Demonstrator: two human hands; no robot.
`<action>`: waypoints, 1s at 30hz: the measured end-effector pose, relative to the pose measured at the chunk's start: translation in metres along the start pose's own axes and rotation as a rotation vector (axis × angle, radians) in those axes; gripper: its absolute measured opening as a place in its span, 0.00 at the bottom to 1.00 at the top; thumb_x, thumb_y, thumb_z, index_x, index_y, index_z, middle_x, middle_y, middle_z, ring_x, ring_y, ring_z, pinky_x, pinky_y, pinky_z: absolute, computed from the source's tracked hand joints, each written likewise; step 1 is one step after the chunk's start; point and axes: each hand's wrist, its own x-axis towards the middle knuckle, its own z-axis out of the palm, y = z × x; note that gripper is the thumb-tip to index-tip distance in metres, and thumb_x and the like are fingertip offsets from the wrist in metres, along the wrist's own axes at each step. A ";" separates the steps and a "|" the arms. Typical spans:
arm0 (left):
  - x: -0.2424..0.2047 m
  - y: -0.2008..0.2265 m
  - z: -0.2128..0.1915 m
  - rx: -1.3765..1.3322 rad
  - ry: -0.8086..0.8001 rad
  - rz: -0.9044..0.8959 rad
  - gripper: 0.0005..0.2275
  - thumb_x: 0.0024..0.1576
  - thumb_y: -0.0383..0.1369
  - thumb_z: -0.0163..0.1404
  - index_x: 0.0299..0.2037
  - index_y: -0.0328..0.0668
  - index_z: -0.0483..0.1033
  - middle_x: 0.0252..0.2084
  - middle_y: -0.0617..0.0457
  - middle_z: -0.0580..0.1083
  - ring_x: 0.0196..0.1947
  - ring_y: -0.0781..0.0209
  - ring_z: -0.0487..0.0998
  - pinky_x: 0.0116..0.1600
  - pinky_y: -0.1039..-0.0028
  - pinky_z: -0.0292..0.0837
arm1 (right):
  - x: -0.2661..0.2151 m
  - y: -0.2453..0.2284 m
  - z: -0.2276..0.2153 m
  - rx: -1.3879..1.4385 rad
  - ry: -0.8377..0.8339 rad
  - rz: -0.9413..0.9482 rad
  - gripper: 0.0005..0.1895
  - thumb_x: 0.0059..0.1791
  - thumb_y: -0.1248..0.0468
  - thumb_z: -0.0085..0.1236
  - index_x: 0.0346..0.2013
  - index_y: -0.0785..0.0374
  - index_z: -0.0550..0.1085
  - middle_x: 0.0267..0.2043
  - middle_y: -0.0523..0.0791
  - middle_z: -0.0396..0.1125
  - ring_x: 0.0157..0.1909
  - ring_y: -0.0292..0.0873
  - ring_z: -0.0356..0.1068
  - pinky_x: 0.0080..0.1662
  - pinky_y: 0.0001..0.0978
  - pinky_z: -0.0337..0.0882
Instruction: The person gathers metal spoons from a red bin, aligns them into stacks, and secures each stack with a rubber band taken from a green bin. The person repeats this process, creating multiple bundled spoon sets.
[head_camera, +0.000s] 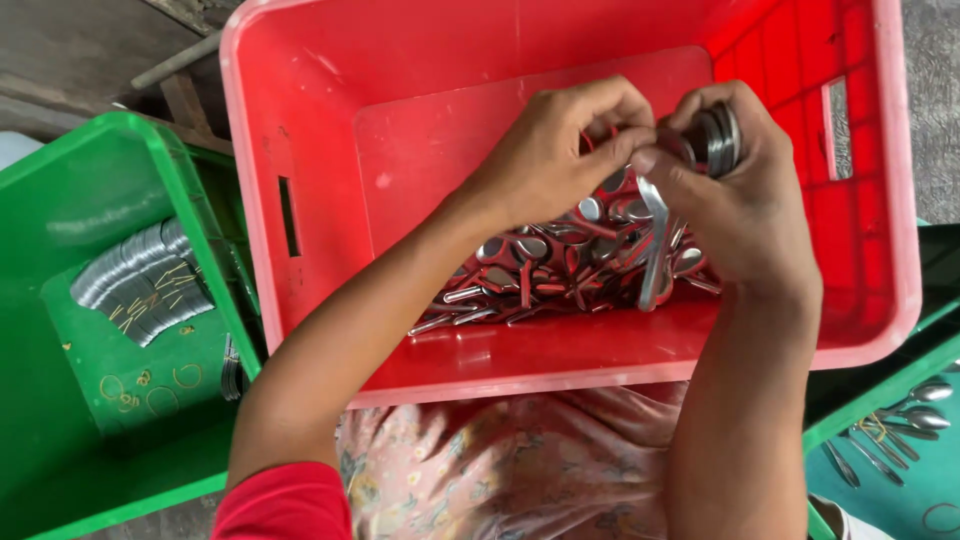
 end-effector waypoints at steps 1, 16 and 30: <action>-0.001 -0.014 0.001 -0.129 0.030 -0.034 0.07 0.59 0.35 0.52 0.39 0.40 0.77 0.34 0.55 0.79 0.28 0.68 0.75 0.32 0.78 0.71 | 0.007 0.007 0.000 0.134 -0.050 -0.013 0.16 0.52 0.76 0.63 0.48 0.61 0.67 0.40 0.42 0.66 0.37 0.33 0.65 0.40 0.21 0.68; -0.053 -0.226 0.081 0.727 -0.237 -0.674 0.09 0.54 0.27 0.51 0.44 0.45 0.77 0.44 0.49 0.75 0.49 0.49 0.73 0.61 0.48 0.60 | 0.019 -0.013 0.014 0.394 0.145 0.029 0.12 0.59 0.73 0.57 0.51 0.56 0.67 0.40 0.42 0.69 0.33 0.31 0.67 0.28 0.18 0.65; -0.021 -0.065 -0.007 -0.534 0.032 -0.139 0.19 0.63 0.53 0.44 0.41 0.47 0.77 0.38 0.58 0.80 0.41 0.70 0.83 0.38 0.81 0.67 | 0.018 0.013 0.017 -0.036 -0.136 0.027 0.16 0.52 0.77 0.59 0.49 0.59 0.68 0.37 0.40 0.66 0.32 0.32 0.61 0.32 0.23 0.61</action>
